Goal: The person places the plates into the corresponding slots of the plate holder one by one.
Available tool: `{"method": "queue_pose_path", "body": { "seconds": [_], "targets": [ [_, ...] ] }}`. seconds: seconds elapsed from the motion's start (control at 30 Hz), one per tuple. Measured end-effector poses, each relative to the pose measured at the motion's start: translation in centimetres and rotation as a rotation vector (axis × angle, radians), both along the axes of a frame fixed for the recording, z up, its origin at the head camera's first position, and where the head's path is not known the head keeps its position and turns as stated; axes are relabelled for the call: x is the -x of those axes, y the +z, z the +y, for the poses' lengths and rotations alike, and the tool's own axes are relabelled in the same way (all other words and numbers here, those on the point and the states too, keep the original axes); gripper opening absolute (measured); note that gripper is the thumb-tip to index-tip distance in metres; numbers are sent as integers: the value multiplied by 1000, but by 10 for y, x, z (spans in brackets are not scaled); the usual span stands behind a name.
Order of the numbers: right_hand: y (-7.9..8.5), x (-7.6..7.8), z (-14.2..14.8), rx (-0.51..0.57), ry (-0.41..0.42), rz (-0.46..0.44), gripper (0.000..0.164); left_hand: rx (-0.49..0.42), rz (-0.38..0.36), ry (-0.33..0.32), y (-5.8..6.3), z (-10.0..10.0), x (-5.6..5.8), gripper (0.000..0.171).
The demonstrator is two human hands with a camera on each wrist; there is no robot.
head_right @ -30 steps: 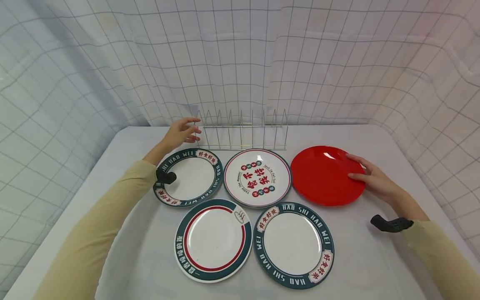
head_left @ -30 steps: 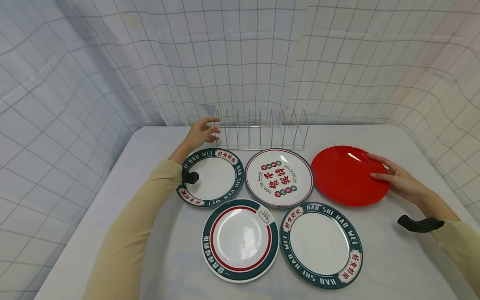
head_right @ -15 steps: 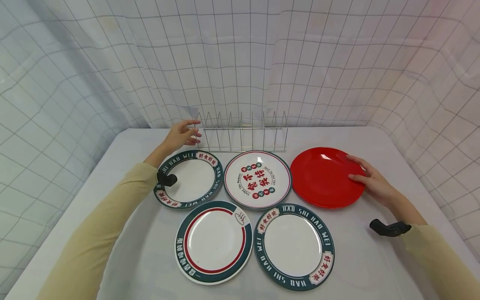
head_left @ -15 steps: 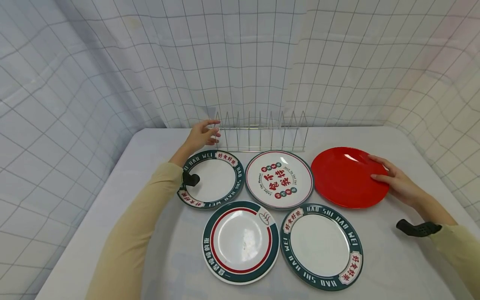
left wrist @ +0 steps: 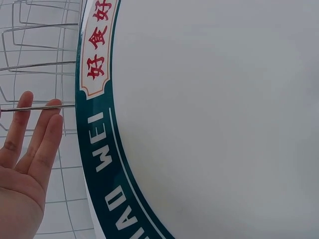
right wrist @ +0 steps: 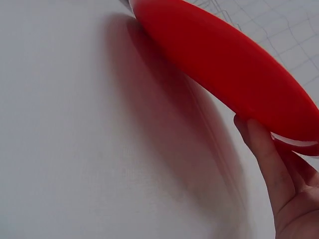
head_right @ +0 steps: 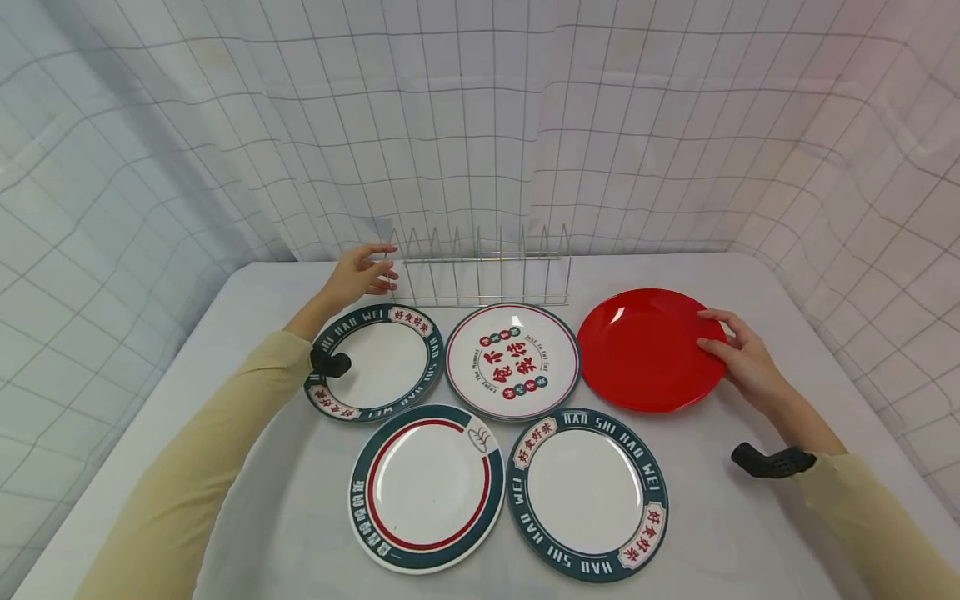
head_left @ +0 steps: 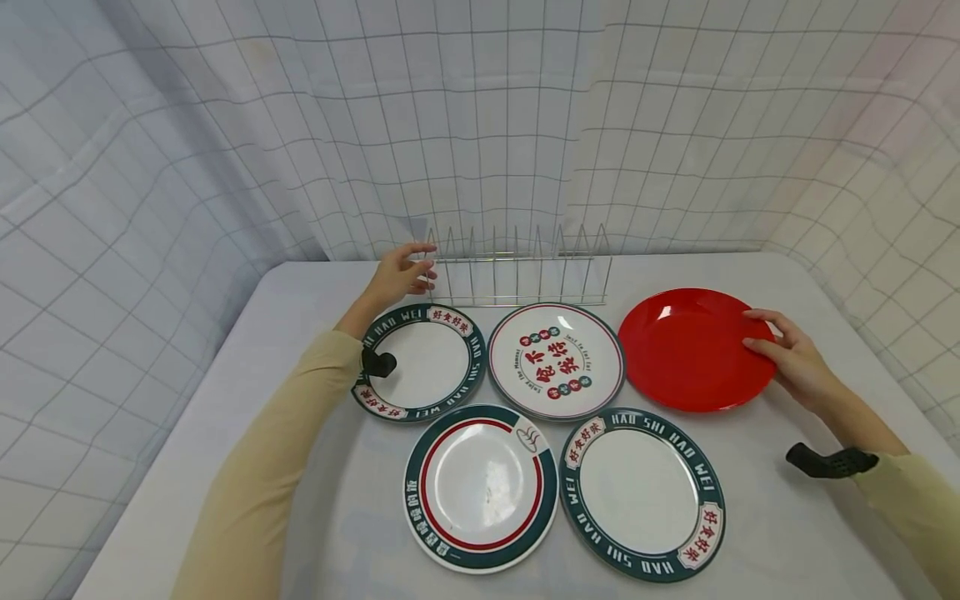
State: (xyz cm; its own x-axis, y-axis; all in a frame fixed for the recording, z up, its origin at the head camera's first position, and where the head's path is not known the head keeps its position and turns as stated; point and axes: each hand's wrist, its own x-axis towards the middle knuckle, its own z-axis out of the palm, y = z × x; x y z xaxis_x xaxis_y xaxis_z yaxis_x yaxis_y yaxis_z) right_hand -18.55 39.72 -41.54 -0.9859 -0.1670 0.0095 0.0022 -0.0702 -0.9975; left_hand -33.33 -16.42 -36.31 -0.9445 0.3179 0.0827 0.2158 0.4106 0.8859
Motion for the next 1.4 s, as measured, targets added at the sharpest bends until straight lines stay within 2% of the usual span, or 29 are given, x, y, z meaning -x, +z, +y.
{"method": "queue_pose_path", "body": {
  "seconds": [0.2, 0.3, 0.6, 0.83, 1.07, 1.27, 1.4],
  "targets": [
    [8, -4, -7, 28, -47, 33, 35, 15, 13, 4, -17, -6, 14, 45],
    [14, -6, -10, 24, -77, 46, 35, 35, 28, 9, -21, -7, 18, 46],
    [35, -9, -12, 99, -195, 39, 32, 49, 34, 39, -21, -5, 18, 45],
    [43, -11, -15, 133, -237, 28, 34, 34, 43, 50, -21, -6, 19, 46],
    [52, -13, -26, 137, -245, 24, 34, 23, 18, 33, 10, 3, -9, 43],
    [61, -12, -37, 60, -269, 39, 38, 12, 8, 38, 11, 3, -9, 43],
    [67, -9, -44, 62, -277, 42, 38, 9, -4, 38, 10, 3, -7, 44]
  ]
}}
